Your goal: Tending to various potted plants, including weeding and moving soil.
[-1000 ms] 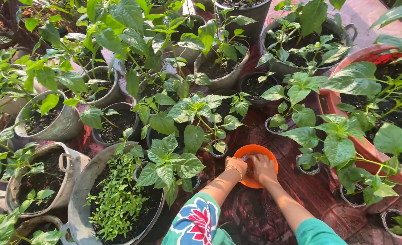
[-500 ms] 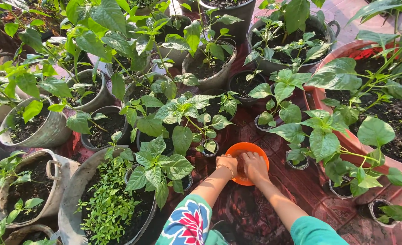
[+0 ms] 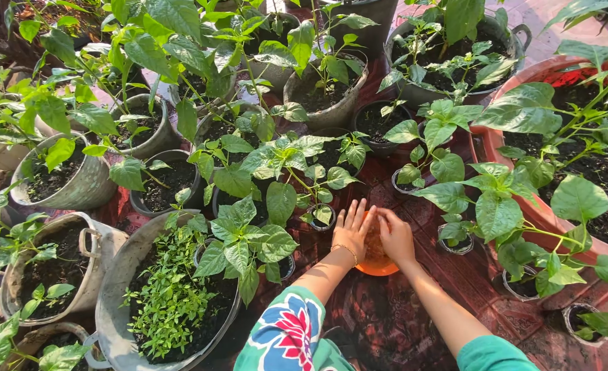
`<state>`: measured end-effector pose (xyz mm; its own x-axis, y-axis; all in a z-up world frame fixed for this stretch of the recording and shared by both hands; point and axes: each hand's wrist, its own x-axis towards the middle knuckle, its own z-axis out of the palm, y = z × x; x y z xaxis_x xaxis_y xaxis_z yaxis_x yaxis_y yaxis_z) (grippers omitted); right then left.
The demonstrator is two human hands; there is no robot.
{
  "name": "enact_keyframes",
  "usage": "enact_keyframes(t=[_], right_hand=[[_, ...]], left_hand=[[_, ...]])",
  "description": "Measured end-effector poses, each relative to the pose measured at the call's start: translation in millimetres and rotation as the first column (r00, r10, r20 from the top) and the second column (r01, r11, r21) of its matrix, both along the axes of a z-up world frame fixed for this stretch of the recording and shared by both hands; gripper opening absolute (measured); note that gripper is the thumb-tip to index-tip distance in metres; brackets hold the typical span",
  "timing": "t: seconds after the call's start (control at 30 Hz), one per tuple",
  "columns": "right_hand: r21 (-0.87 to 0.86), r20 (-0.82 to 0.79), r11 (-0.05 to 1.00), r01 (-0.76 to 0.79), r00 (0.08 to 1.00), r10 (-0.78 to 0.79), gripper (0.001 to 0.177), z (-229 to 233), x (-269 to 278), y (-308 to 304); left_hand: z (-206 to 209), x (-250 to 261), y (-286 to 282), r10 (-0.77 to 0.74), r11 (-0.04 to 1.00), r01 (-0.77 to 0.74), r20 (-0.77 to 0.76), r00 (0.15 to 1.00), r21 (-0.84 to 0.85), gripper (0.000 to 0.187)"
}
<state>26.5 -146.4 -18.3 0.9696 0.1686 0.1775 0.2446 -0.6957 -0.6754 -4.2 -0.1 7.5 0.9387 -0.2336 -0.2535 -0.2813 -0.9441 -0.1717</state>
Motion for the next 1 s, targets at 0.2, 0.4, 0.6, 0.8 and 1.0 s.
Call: enact_keyframes(t=[0.2, 0.4, 0.6, 0.8, 1.0], right_hand=[[0.781, -0.620, 0.252, 0.572, 0.655, 0.432, 0.043, -45.8, 26.4, -16.1], [0.689, -0.676, 0.264, 0.675, 0.466, 0.572, 0.045, -98.9, 21.5, -10.8], [0.530, -0.829, 0.387, 0.754, 0.367, 0.421, 0.054, -160.0, 31.9, -20.7], [0.616, -0.722, 0.395, 0.681, 0.289, 0.629, 0.048, -47.3, 47.5, -20.1], [0.284, -0.856, 0.952, 0.117, 0.478, 0.197, 0.044, 1.6, 56.8, -20.9]], left_hand=[[12.4, -12.2, 3.5, 0.070, 0.993, -0.066, 0.049, 0.996, -0.094, 0.108], [20.4, -15.0, 8.3, 0.089, 0.995, -0.086, 0.059, 0.994, -0.051, 0.104], [25.9, -20.4, 18.9, 0.079, 0.996, -0.079, -0.008, 0.997, -0.030, 0.102], [-10.9, -11.7, 16.2, 0.122, 0.992, -0.121, -0.033, 0.992, 0.033, 0.098], [22.5, -12.1, 5.6, 0.097, 0.988, -0.094, -0.024, 0.995, 0.121, 0.092]])
